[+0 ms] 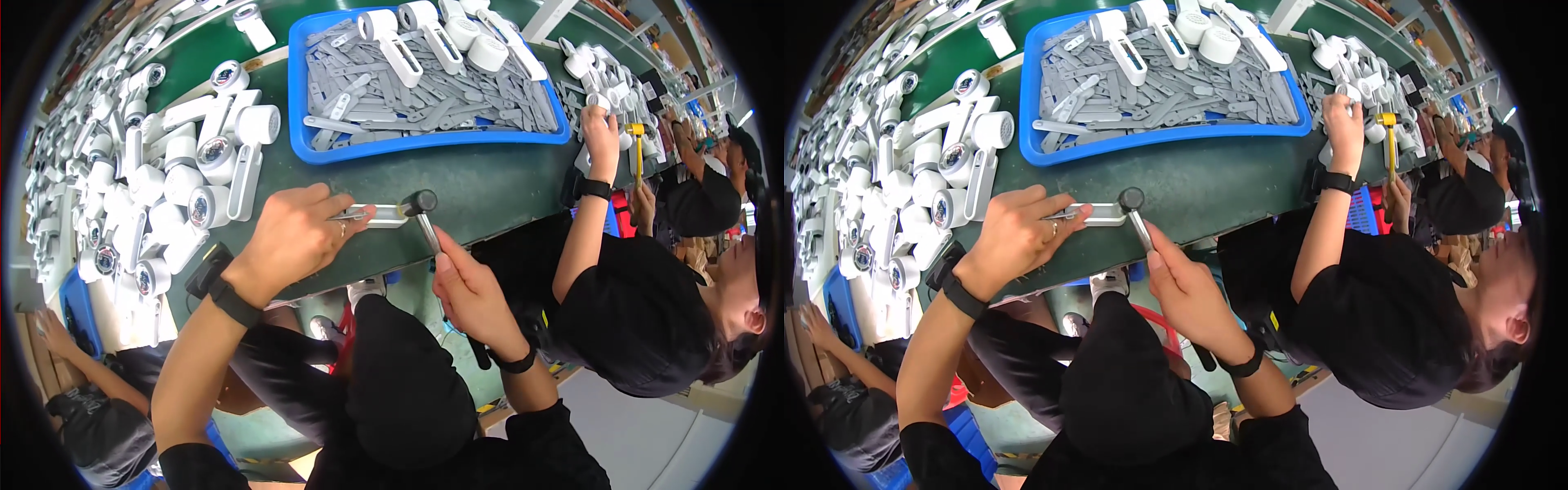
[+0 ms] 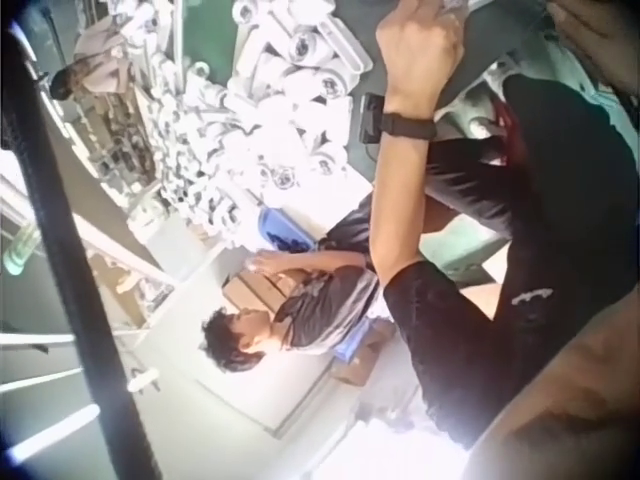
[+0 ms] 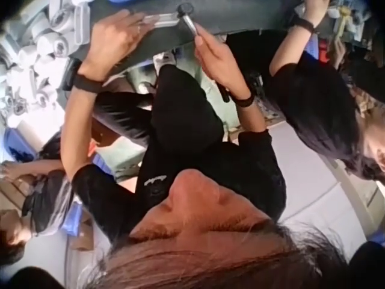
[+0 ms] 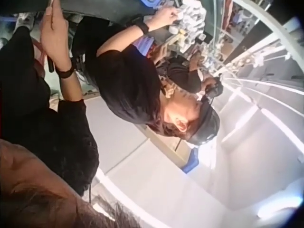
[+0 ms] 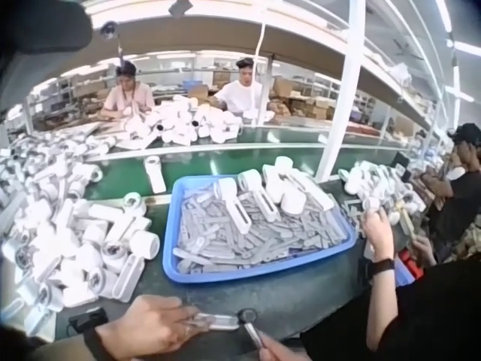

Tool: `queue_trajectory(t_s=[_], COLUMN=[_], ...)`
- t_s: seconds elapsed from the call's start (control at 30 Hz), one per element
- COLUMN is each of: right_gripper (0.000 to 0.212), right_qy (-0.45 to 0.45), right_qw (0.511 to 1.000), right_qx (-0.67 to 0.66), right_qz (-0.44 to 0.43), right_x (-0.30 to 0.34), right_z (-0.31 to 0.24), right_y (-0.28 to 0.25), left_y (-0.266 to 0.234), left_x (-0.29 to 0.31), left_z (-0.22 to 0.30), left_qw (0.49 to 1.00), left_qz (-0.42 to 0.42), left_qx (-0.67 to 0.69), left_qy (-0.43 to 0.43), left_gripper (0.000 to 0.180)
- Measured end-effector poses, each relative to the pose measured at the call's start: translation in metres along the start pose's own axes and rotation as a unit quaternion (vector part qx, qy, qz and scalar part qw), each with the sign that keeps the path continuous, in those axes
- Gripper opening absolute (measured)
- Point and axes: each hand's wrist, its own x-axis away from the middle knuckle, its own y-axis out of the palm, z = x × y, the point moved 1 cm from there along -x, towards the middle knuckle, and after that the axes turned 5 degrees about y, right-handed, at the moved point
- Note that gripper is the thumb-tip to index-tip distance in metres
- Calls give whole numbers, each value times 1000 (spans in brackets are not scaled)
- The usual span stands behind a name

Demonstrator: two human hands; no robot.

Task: The person picks up a white fan housing and a grey strap, fits the strap into the housing, and hammers it into place with a mallet. They repeat this process multiple times, setting each assembled fan back onto the work surface.

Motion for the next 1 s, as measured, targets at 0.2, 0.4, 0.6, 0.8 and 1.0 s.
queue_trajectory(t_s=[0.2,0.4,0.6,0.8,1.0], right_gripper=[47,47,52,36,33], right_qy=[-8,-13,-103,-200,-182], right_qw=[997,998,985,944,947], right_qx=[-66,52,96,232,217], right_qz=[40,22,95,123,154], right_x=[10,-5,-17,-81,-78], right_z=[-10,1,9,23,24], right_y=[5,7,3,17,23], left_y=[3,-4,-3,-1,-4], left_x=[4,1,9,15,5], left_z=[1,2,3,3,11], left_qw=[1000,1000,999,999,996], left_qz=[8,1,-24,-35,-73], left_qx=[0,-8,-28,-29,-27], left_qy=[-5,3,-1,4,-48], left_gripper=[37,26,15,21,26])
